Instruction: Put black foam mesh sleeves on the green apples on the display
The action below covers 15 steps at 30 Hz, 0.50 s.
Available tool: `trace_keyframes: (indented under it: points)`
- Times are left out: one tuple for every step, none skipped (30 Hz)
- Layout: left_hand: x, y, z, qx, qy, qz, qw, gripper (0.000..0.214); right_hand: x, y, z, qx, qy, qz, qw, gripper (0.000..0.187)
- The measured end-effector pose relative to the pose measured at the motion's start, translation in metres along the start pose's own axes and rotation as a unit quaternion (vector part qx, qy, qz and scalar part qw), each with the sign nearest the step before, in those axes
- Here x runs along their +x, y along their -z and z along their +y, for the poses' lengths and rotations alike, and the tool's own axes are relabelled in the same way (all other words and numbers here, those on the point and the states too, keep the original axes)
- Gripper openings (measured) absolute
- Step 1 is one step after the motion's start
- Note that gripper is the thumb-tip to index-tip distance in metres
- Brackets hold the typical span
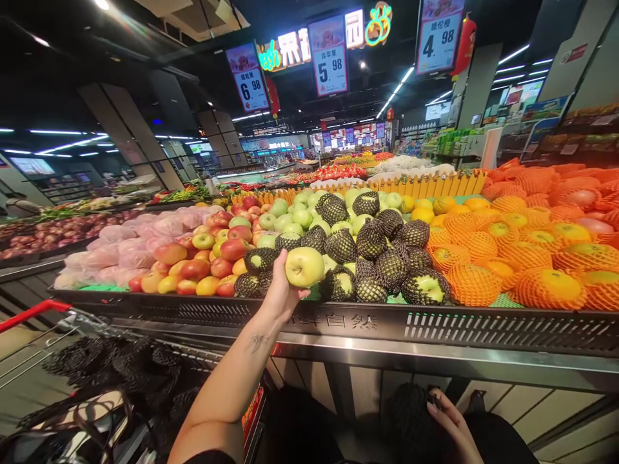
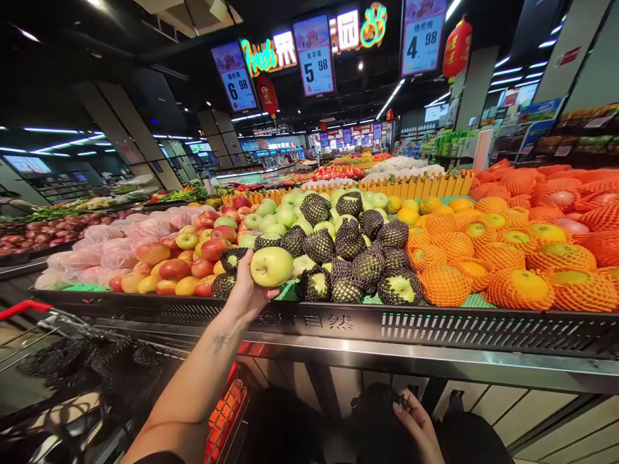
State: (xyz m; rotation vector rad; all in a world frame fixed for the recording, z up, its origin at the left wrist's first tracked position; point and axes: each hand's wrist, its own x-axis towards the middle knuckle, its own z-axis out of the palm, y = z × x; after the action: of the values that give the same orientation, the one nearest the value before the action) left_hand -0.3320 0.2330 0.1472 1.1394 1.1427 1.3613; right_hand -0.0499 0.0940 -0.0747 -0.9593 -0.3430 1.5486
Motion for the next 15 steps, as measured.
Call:
trace_keyframes:
  points:
    - [-0.001,-0.002,0.001,-0.028,0.014,0.003,1.000,0.068,0.000,0.002,0.001,-0.002,-0.003,0.007,1.000,0.036]
    - [-0.002,-0.004,0.003,-0.056,0.027,0.006,0.998,0.064,0.000,0.005,0.002,-0.006,-0.004,0.016,1.000,0.037]
    - [-0.002,-0.005,0.004,-0.079,0.036,0.005,0.996,0.061,0.001,0.008,0.003,-0.012,0.001,0.025,1.000,0.037]
    - [-0.003,-0.005,0.005,-0.102,0.043,0.002,0.994,0.058,0.002,0.011,0.003,-0.023,0.010,0.034,0.999,0.038]
    - [-0.004,-0.006,0.006,-0.124,0.047,-0.003,0.991,0.055,0.003,0.015,0.003,-0.042,0.022,0.044,0.998,0.038]
    - [-0.006,-0.007,0.006,-0.145,0.051,-0.009,0.988,0.052,0.004,0.018,0.002,-0.069,0.038,0.056,0.995,0.038]
    - [-0.010,-0.008,0.005,-0.165,0.052,-0.016,0.985,0.049,0.006,0.020,0.001,-0.099,0.056,0.069,0.991,0.039]
    - [-0.014,-0.009,0.002,-0.186,0.049,-0.019,0.981,0.046,0.007,0.022,0.000,-0.130,0.074,0.081,0.985,0.040]
    - [-0.021,-0.011,-0.004,-0.208,0.041,-0.018,0.977,0.045,0.009,0.024,0.000,-0.157,0.090,0.088,0.979,0.040]
    - [-0.029,-0.013,-0.012,-0.229,0.031,-0.016,0.973,0.046,0.012,0.024,0.000,-0.176,0.102,0.089,0.975,0.041]
    - [-0.038,-0.016,-0.022,-0.245,0.021,-0.018,0.969,0.050,0.014,0.023,0.001,-0.188,0.111,0.080,0.973,0.041]
    - [-0.049,-0.020,-0.036,-0.258,0.010,-0.026,0.966,0.059,0.017,0.022,0.002,-0.195,0.116,0.065,0.972,0.040]
    - [-0.061,-0.025,-0.052,-0.264,0.003,-0.047,0.963,0.069,0.019,0.019,0.003,-0.203,0.118,0.049,0.971,0.040]
    - [-0.072,-0.029,-0.069,-0.264,0.000,-0.078,0.961,0.079,0.021,0.016,0.004,-0.215,0.122,0.036,0.968,0.041]
    - [-0.082,-0.034,-0.087,-0.264,-0.012,-0.104,0.959,0.089,0.022,0.011,0.003,-0.234,0.128,0.024,0.963,0.042]
